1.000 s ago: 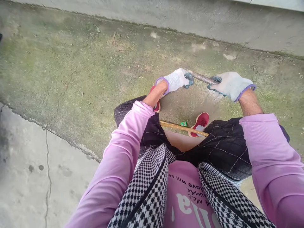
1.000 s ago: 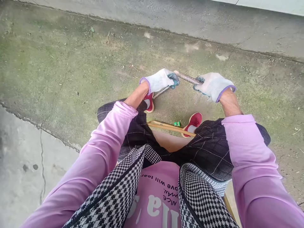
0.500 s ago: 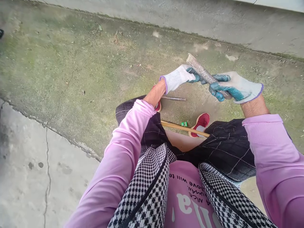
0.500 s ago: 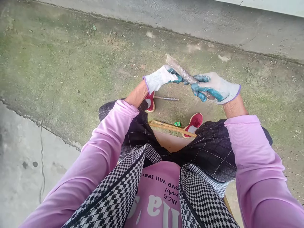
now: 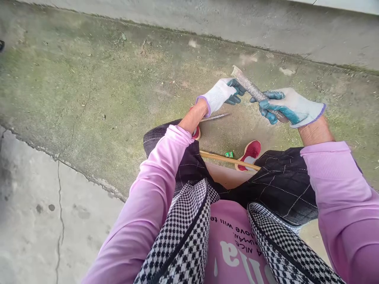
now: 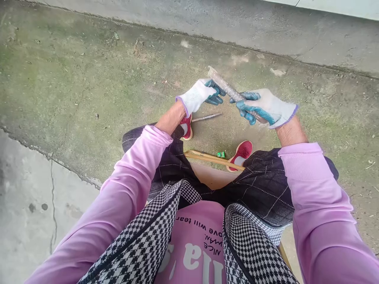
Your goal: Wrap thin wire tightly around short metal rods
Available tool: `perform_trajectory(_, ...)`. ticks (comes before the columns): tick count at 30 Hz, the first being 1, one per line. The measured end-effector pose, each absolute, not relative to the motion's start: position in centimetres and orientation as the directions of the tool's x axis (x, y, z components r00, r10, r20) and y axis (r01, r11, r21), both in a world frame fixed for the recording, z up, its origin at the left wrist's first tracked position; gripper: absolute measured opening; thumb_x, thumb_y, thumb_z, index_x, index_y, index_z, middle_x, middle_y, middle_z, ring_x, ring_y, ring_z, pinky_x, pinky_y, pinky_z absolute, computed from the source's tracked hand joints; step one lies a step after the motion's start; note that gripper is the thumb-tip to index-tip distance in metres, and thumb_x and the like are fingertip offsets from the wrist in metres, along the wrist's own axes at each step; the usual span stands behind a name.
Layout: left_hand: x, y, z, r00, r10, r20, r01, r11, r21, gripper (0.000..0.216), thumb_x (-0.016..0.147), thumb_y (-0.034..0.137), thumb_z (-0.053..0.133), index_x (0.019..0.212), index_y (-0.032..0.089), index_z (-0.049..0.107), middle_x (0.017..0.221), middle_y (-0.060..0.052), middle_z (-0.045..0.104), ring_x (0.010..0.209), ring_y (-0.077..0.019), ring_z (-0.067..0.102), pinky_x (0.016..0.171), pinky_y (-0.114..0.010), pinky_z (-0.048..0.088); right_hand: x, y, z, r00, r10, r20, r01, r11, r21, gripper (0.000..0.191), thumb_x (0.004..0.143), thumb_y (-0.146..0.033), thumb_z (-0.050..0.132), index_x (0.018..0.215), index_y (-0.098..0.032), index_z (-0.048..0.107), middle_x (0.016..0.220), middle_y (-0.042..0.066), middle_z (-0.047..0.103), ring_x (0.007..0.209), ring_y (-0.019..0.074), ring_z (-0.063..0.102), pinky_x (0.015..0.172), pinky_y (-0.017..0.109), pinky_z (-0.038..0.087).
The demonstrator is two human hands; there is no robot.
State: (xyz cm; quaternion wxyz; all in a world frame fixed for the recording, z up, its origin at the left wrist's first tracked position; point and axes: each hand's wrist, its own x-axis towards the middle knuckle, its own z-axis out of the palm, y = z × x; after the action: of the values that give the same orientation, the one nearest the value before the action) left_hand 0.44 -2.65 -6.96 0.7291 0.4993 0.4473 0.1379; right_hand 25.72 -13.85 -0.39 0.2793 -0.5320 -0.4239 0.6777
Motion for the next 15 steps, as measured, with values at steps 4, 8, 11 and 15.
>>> perform_trajectory(4,0.2,-3.4,-7.4,0.674,0.574,-0.465,0.299,0.364,0.882,0.035,0.102,-0.002,0.062,0.111,0.015,0.091,0.112,-0.01,0.095,0.112,-0.02,0.088,0.113,-0.034,0.067,26.0,-13.8,-1.0,-0.216,0.855,-0.471,0.05,-0.472,-0.88,0.043,0.087,-0.043,0.114,0.109,-0.018,0.085,0.07,0.0,0.07,0.056,0.015,0.056,0.045,0.03,0.047)
perform_trajectory(8,0.1,-4.2,-6.3,0.689,0.546,-0.476,0.325,0.354,0.877,0.026,0.101,0.013,0.08,0.124,0.017,0.094,0.11,-0.007,0.095,0.115,-0.0209,0.091,0.111,-0.032,0.069,26.4,-13.6,-1.1,-0.086,0.879,-0.469,0.003,-0.471,-0.882,0.039,0.09,-0.042,0.112,0.111,-0.021,0.086,0.07,-0.001,0.067,0.059,0.0165,0.056,0.05,0.032,0.047)
perform_trajectory(11,0.2,-4.5,-5.3,0.661,0.58,-0.476,0.317,0.36,0.878,0.023,0.104,0.018,0.083,0.125,0.016,0.093,0.099,-0.007,0.092,0.106,-0.02,0.091,0.102,-0.029,0.069,26.5,-13.5,-0.6,-0.031,0.88,-0.474,-0.017,-0.475,-0.88,0.035,0.092,-0.041,0.11,0.111,-0.024,0.086,0.075,0.0,0.067,0.066,0.0182,0.056,0.055,0.033,0.048)
perform_trajectory(15,0.4,-4.7,-4.5,0.622,0.595,-0.508,0.357,0.362,0.861,0.016,0.107,0.013,0.079,0.114,0.016,0.093,0.077,-0.001,0.077,0.084,-0.0184,0.084,0.091,-0.029,0.066,26.4,-13.8,0.0,-0.015,0.892,-0.451,0.005,-0.451,-0.893,0.042,0.092,-0.051,0.109,0.115,-0.025,0.086,0.073,0.0,0.064,0.064,0.0193,0.054,0.054,0.035,0.043)
